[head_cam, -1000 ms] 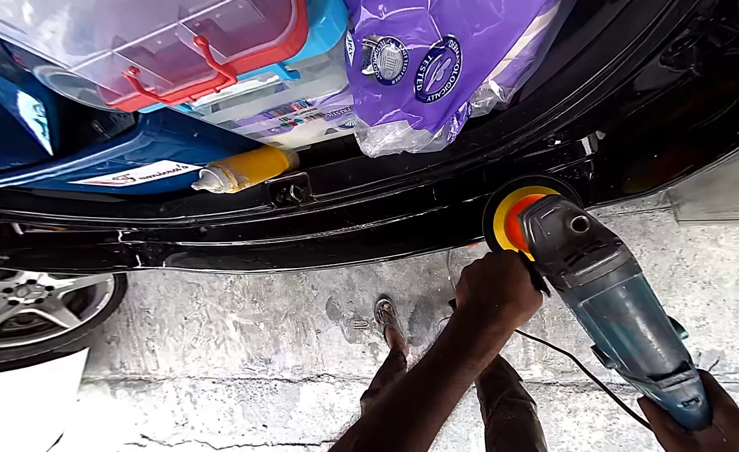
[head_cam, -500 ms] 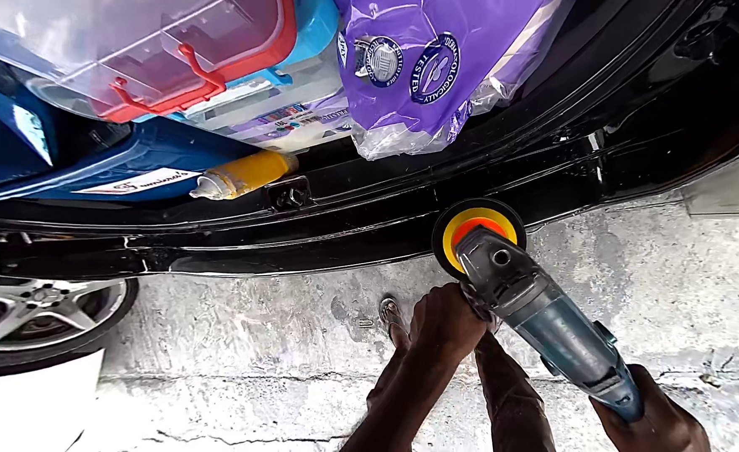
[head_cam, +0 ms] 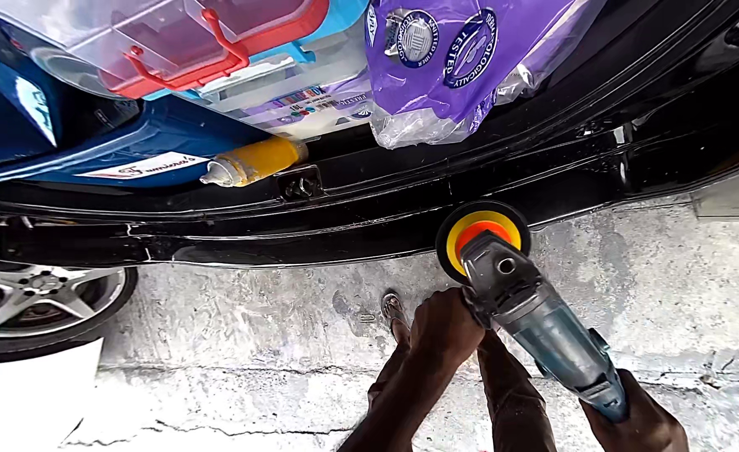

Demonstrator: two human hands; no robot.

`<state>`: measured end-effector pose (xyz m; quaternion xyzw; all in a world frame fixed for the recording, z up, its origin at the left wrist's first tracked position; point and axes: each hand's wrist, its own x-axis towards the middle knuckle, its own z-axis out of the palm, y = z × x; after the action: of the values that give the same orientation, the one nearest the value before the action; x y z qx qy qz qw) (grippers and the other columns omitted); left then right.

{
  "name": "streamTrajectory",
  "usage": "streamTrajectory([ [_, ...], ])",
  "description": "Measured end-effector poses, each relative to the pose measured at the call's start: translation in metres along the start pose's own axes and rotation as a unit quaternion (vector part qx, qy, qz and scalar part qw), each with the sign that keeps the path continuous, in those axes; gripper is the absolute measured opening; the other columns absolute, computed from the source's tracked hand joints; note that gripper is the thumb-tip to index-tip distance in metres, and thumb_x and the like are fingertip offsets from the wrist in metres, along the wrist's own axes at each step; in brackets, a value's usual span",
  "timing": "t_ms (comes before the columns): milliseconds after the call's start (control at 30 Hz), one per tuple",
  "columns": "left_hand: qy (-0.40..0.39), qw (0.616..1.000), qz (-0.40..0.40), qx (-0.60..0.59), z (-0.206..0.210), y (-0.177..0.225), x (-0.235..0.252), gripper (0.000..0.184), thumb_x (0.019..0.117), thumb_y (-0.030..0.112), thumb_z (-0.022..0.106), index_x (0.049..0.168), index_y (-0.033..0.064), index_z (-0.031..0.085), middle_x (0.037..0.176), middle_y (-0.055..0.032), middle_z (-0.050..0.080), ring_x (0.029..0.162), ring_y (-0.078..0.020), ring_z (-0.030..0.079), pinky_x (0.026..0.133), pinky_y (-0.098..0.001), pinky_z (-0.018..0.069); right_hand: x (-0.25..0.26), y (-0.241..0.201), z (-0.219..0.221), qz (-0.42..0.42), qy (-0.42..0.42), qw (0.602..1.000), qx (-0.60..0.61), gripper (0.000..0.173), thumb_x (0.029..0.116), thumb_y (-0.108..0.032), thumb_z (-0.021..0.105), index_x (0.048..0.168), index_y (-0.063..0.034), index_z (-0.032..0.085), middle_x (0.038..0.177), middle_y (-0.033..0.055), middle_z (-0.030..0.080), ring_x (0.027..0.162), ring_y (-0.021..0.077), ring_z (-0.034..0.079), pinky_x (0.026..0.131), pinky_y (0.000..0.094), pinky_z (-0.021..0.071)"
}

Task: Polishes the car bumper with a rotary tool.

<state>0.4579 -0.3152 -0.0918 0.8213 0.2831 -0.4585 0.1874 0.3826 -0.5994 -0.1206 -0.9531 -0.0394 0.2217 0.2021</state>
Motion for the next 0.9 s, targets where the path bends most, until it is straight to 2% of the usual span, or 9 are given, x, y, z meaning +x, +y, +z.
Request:
streamTrajectory([
  [67,0.02,1.0,-0.021,-0.012,0.002,-0.021,-0.001,0.037,0.0911,0.046,0.066,0.098,0.0101,0.071,0.096,-0.0114,0.072,0.096,-0.0297,0.071,0.082,-0.0537,0.0542,0.001,-0.01,0.009,-0.018,-0.006,1.0,0.004,0.045,0.0746,-0.025,0.079,0.106,0.0053,0.069,0.084,0.0217,0.072,0.069,0.0409,0.072,0.059,0.059,0.0559],
  [167,0.018,0.999,-0.032,-0.006,-0.001,-0.025,0.001,0.037,0.0921,0.047,0.065,0.097,0.011,0.071,0.096,-0.0106,0.072,0.096,-0.0291,0.071,0.082,-0.0535,0.0538,0.003,-0.014,0.013,-0.024,0.0,1.0,0.004,0.044,0.0739,-0.027,0.077,0.104,0.0037,0.069,0.083,0.0201,0.072,0.068,0.0387,0.072,0.058,0.0575,0.0556],
  [267,0.0,1.0,-0.003,0.002,-0.009,0.003,0.002,0.036,0.0918,0.048,0.066,0.093,0.0125,0.071,0.091,-0.0092,0.071,0.09,-0.0281,0.07,0.075,-0.0525,0.054,0.0,-0.003,0.006,0.009,0.011,1.0,0.013,0.046,0.077,-0.027,0.076,0.108,0.007,0.069,0.084,0.0237,0.072,0.071,0.0407,0.072,0.063,0.06,0.0555],
  [467,-0.033,0.993,0.107,0.024,-0.02,0.086,0.005,0.023,0.0916,0.036,0.068,0.096,0.013,0.069,0.088,-0.0086,0.071,0.084,-0.0289,0.07,0.065,-0.0518,0.0531,-0.001,0.035,-0.016,0.116,0.04,0.991,0.044,0.059,0.0788,-0.019,0.078,0.123,0.0163,0.062,0.099,0.0326,0.072,0.089,0.0458,0.072,0.084,0.0611,0.0554],
  [567,-0.037,0.989,0.141,0.034,-0.017,0.1,0.009,0.019,0.0912,0.032,0.068,0.096,0.0133,0.068,0.089,-0.0079,0.07,0.084,-0.0279,0.07,0.063,-0.0506,0.0534,-0.002,0.044,-0.018,0.126,0.052,0.99,0.043,0.062,0.079,-0.018,0.078,0.126,0.0177,0.059,0.103,0.034,0.071,0.093,0.0459,0.072,0.088,0.0594,0.055],
  [667,-0.022,0.992,0.117,0.032,-0.01,0.08,0.007,0.024,0.0907,0.036,0.07,0.097,0.0125,0.068,0.088,-0.0093,0.07,0.083,-0.0293,0.07,0.063,-0.0512,0.0531,-0.004,0.033,-0.016,0.107,0.031,0.993,0.043,0.058,0.0778,-0.018,0.078,0.122,0.016,0.062,0.096,0.0321,0.072,0.086,0.0466,0.072,0.08,0.0631,0.0551],
  [733,-0.029,0.997,0.068,0.035,-0.004,0.051,0.004,0.028,0.0927,0.04,0.067,0.099,0.0127,0.069,0.091,-0.01,0.071,0.088,-0.0303,0.07,0.069,-0.0534,0.054,-0.007,0.018,-0.009,0.083,0.008,0.996,0.044,0.053,0.0772,-0.019,0.079,0.116,0.0132,0.065,0.091,0.0298,0.072,0.081,0.0463,0.073,0.074,0.0637,0.0555],
  [833,-0.009,1.0,0.005,0.024,-0.001,-0.001,0.001,0.036,0.0935,0.047,0.064,0.097,0.0119,0.07,0.095,-0.0105,0.072,0.094,-0.0297,0.07,0.078,-0.0541,0.0543,-0.008,-0.006,0.011,0.036,-0.01,0.999,0.032,0.047,0.0754,-0.024,0.079,0.108,0.0077,0.068,0.085,0.0238,0.072,0.072,0.0422,0.072,0.064,0.062,0.0557],
  [900,0.019,1.0,-0.016,0.009,-0.001,-0.027,0.0,0.035,0.0926,0.045,0.065,0.095,0.011,0.071,0.093,-0.0107,0.072,0.094,-0.0293,0.07,0.079,-0.0535,0.0538,-0.006,-0.018,0.022,0.002,-0.01,1.0,0.025,0.045,0.075,-0.028,0.078,0.106,0.0043,0.069,0.084,0.02,0.073,0.069,0.0385,0.072,0.06,0.0589,0.0561],
])
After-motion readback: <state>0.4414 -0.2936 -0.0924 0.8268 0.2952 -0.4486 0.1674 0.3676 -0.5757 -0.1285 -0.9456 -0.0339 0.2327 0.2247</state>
